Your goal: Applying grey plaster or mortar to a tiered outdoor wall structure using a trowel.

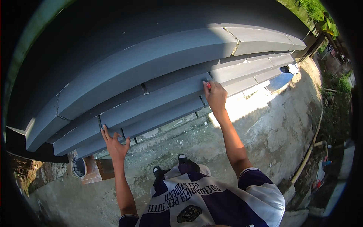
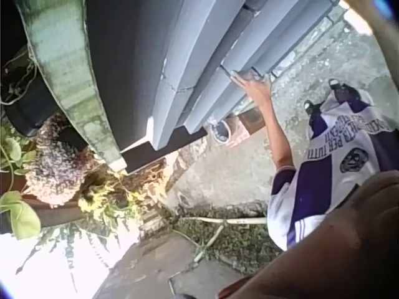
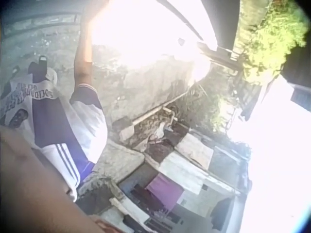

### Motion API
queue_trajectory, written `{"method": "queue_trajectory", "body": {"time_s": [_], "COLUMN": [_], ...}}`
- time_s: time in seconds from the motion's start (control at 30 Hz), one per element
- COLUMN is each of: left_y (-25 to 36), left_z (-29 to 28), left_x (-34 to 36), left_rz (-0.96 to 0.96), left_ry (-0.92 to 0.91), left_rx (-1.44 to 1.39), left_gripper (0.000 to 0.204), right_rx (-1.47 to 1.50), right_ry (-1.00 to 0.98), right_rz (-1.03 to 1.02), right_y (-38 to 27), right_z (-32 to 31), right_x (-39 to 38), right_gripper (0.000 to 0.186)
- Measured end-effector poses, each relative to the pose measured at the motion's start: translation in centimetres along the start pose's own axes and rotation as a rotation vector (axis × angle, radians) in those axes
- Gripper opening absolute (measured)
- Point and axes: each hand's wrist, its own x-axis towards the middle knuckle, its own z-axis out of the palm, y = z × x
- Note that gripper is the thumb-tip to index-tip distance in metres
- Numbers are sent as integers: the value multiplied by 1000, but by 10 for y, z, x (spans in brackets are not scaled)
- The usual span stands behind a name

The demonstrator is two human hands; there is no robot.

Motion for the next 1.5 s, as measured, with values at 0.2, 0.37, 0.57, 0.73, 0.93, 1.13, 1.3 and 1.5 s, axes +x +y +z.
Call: {"method": "queue_trajectory", "body": {"time_s": [0.2, 0.37, 0.57, 0.73, 0.93, 1.13, 1.3, 1.5], "left_y": [-6, -14, -18, -23, -37, -42, -46, -53], "left_z": [-7, -7, -9, -12, -16, -12, -9, -11], "left_x": [-2, -4, -4, -4, -8, -8, -9, -9], "left_rz": [-22, 5, 25, 54, 78, 117, 124, 128], "left_ry": [-47, -27, -7, -16, -35, -19, -3, 6], "left_rx": [-37, -49, -115, -143, -168, -243, -248, -274], "left_gripper": [32, 31, 31, 31, 28, 26, 25, 25], "right_rx": [535, 501, -20, 132, 610, -19, 246, 886], "right_ry": [-53, 37, 382, 106, 9, -41, -193, -269], "right_rz": [-66, 242, 250, 60, 55, 56, -290, 128], "right_y": [-94, -44, 23, -50, -98, -74, -171, -211], "right_z": [-7, -12, -4, 11, -15, -1, 18, -5], "right_x": [-49, -25, -27, -60, -48, -22, -36, -29], "right_gripper": [16, 26, 18, 17, 18, 22, 29, 19]}}
